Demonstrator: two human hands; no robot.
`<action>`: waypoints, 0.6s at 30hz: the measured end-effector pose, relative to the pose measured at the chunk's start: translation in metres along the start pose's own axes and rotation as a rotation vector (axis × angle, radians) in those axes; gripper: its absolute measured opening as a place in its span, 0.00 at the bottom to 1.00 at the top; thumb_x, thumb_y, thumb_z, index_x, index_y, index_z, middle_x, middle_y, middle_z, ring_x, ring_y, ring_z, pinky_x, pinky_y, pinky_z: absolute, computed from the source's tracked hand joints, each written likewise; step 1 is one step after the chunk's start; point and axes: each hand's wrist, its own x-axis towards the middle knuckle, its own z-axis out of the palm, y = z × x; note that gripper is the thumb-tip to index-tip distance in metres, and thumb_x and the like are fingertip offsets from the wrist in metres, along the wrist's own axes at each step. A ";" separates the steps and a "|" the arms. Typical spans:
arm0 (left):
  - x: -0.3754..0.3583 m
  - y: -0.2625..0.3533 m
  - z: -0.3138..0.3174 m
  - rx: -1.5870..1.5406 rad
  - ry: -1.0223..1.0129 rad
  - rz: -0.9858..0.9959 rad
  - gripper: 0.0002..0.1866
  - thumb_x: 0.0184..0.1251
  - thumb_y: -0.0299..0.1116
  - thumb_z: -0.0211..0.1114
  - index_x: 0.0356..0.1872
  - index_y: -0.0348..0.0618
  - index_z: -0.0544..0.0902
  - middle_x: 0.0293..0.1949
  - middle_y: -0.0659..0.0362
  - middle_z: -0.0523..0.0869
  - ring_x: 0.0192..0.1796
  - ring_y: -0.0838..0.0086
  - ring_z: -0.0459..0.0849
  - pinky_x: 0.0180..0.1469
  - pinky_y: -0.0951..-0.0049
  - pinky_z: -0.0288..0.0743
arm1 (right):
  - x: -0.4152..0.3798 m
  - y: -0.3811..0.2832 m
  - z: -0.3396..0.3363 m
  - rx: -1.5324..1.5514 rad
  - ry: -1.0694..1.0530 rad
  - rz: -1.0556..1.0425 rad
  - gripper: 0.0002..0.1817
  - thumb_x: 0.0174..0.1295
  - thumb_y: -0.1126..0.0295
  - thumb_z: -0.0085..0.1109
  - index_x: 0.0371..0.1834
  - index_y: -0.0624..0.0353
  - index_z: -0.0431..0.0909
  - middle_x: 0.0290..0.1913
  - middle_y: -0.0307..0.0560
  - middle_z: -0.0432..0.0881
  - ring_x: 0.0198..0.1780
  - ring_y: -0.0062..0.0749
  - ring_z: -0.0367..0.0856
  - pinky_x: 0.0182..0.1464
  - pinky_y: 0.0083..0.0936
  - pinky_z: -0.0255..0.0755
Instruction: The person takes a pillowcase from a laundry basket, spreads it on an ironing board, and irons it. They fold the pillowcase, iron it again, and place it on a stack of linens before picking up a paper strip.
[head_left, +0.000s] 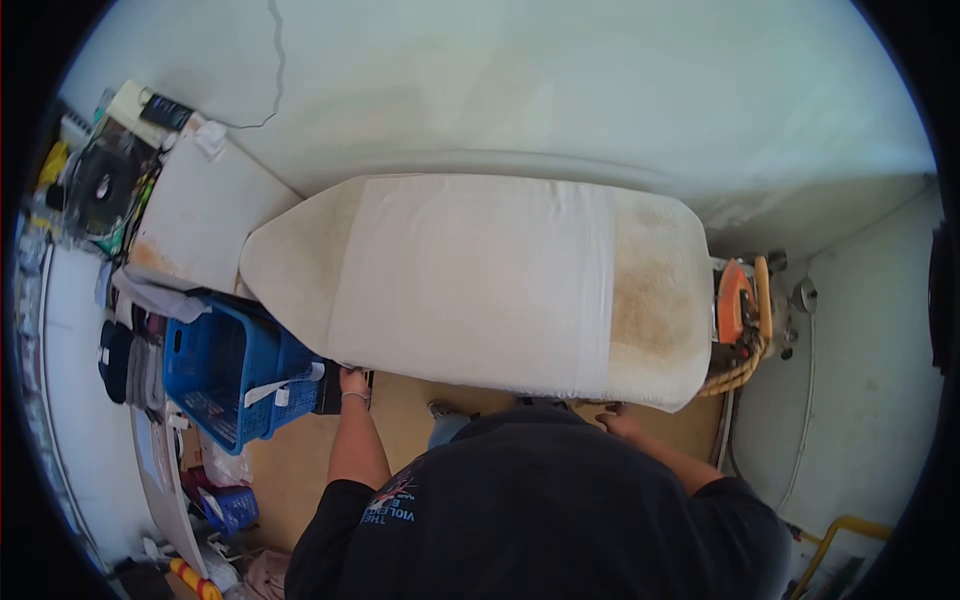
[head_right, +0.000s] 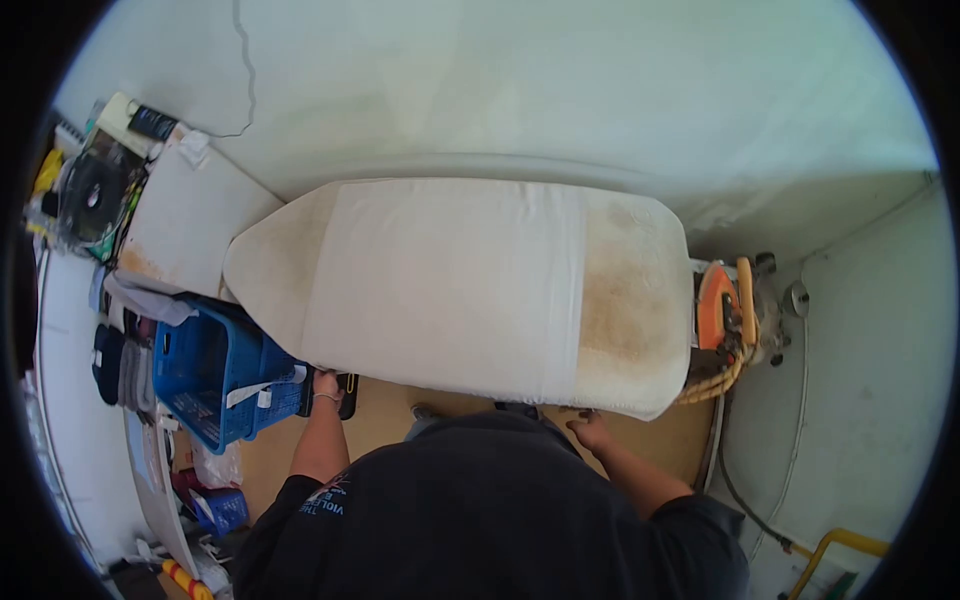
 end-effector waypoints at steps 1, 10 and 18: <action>0.016 -0.023 -0.005 0.058 -0.041 0.050 0.22 0.64 0.34 0.62 0.57 0.38 0.74 0.52 0.52 0.82 0.49 0.64 0.82 0.48 0.64 0.75 | 0.005 -0.003 0.011 0.182 0.170 0.104 0.20 0.56 0.63 0.63 0.48 0.65 0.78 0.47 0.54 0.82 0.50 0.42 0.80 0.52 0.32 0.74; -0.031 -0.030 -0.052 0.947 -0.166 0.039 0.25 0.56 0.44 0.69 0.51 0.40 0.82 0.54 0.45 0.83 0.57 0.56 0.82 0.59 0.65 0.74 | 0.017 0.022 0.062 0.191 -0.046 -0.227 0.23 0.50 0.69 0.69 0.50 0.66 0.79 0.48 0.50 0.83 0.51 0.37 0.79 0.55 0.31 0.71; -0.036 -0.037 -0.141 1.075 -0.531 0.303 0.28 0.56 0.48 0.68 0.51 0.35 0.81 0.46 0.43 0.85 0.50 0.53 0.84 0.52 0.63 0.77 | -0.021 0.069 0.105 0.163 -0.027 -0.004 0.26 0.51 0.68 0.65 0.54 0.66 0.77 0.49 0.47 0.83 0.49 0.35 0.80 0.53 0.29 0.72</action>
